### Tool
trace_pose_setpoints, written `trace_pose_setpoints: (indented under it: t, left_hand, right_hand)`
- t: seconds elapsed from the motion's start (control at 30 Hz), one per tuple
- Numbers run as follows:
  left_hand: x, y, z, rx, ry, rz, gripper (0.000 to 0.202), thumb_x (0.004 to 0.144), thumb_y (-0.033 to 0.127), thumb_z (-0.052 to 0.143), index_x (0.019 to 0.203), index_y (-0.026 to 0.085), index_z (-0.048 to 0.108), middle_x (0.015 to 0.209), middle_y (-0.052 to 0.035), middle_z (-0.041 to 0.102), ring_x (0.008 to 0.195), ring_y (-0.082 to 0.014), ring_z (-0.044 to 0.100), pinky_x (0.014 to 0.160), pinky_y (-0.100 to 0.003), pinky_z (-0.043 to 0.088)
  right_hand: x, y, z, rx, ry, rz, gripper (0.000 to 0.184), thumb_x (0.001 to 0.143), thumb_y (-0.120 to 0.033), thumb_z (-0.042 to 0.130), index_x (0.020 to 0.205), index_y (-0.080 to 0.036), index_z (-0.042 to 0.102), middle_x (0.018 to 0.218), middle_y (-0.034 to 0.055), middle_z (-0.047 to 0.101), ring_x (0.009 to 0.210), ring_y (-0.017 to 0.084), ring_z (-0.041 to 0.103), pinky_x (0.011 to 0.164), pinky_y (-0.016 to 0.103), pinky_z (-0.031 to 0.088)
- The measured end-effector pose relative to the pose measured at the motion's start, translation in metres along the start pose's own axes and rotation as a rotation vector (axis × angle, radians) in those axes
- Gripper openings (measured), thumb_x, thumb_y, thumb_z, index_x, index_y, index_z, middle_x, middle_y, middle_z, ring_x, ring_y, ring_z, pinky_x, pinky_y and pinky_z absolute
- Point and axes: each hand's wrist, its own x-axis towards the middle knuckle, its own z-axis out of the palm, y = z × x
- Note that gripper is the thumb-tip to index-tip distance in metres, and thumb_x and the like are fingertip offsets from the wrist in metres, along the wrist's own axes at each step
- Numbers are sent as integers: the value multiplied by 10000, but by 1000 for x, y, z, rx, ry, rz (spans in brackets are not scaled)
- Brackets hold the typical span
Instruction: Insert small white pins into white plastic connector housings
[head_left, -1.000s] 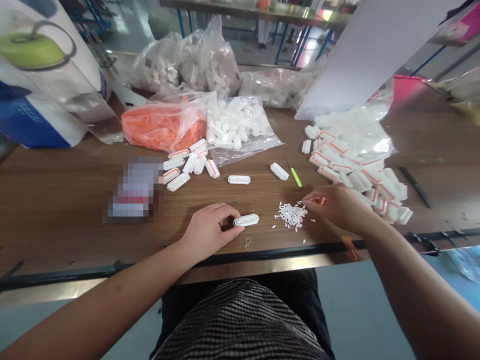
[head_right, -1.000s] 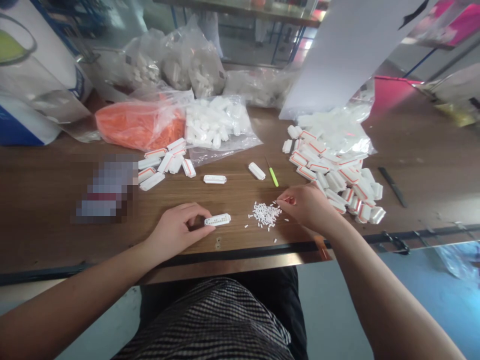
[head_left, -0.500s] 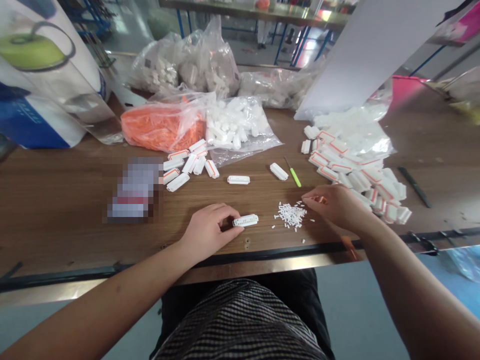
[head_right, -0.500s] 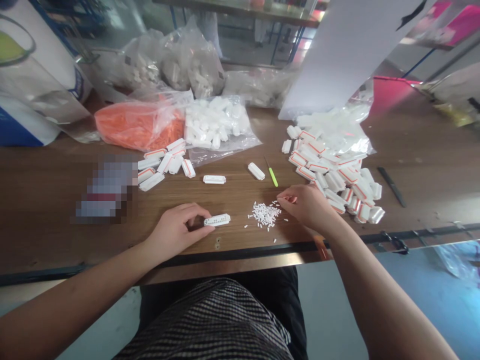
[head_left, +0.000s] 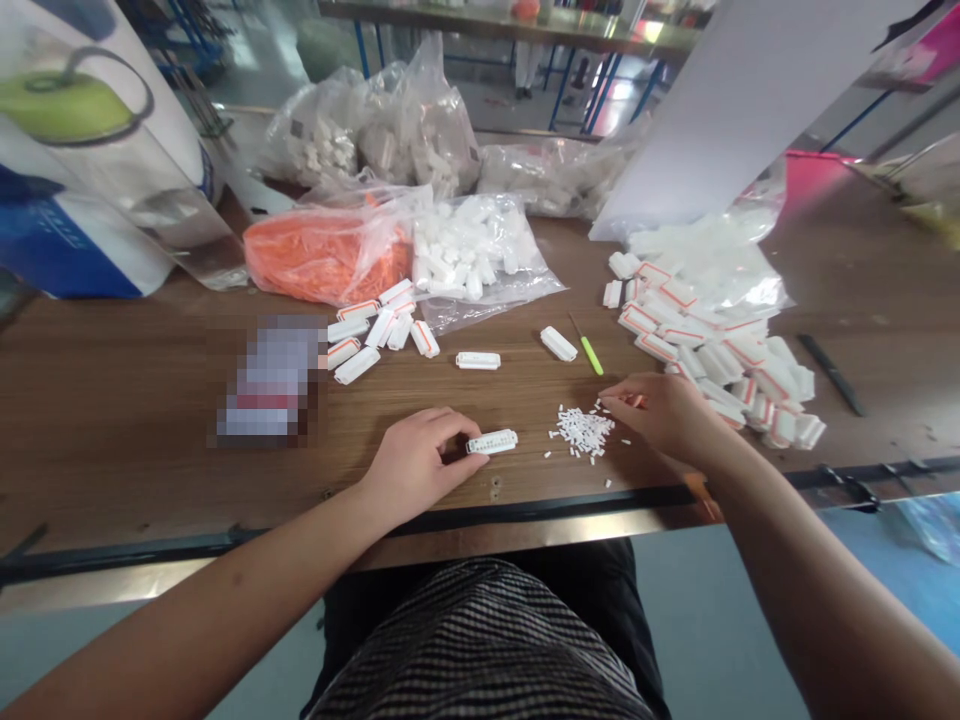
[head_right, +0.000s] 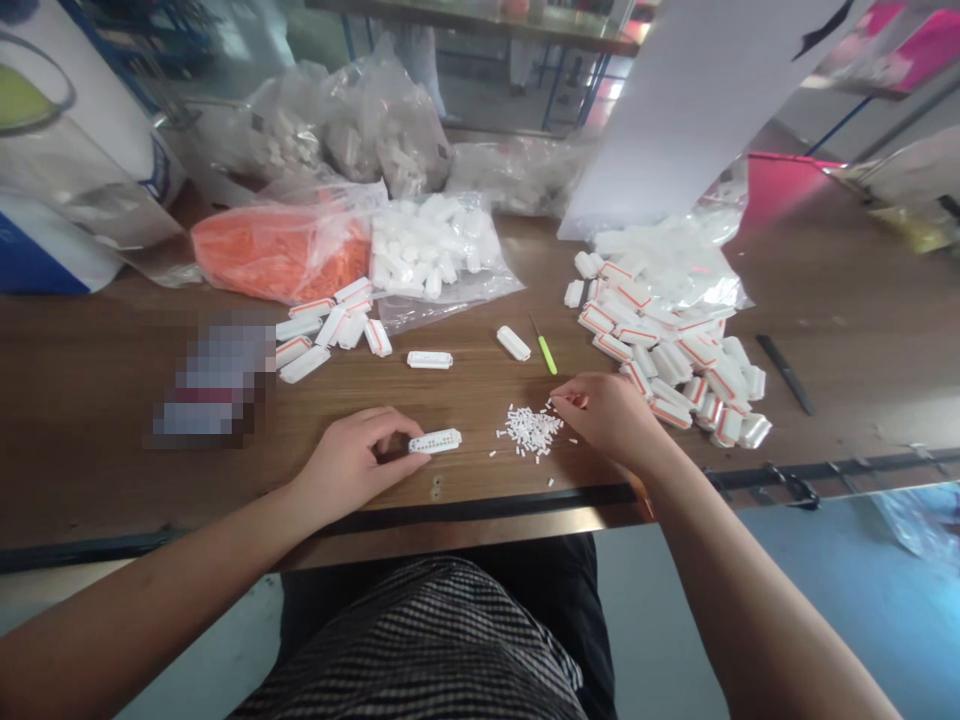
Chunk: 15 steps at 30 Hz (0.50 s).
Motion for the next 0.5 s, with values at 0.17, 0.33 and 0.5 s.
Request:
trace_pose_setpoints:
  t: [0.17,0.33,0.5]
  left_hand:
    - [0,-1,0,1,5,6,62,807,242,720,848,213,683,705,34,607,619,-120,527,617,-246,417]
    - [0,-1,1,-2,9,7,79,805,239,723,863,209,678,705,33,609,603,-117,515,606,-242,414]
    - [-1,1,2,-23,0,-10,84,790,230,733,851,208,680,698,36,603,599,-116,513,614,-243,413]
  right_hand:
    - [-1,-1,2,50,-3,98,249,785,-388,582,727,-240,773,705,16,758,605,195,663,557,289,450]
    - [6,2,4,67,-39,140,195,727,-362,627,672,-228,758,594,9,711,545,176,625,504,270,416]
    - [3,-12,2,207,-42,184,164,716,-359,661,649,-222,721,537,-2,666,514,157,588,480,263,399]
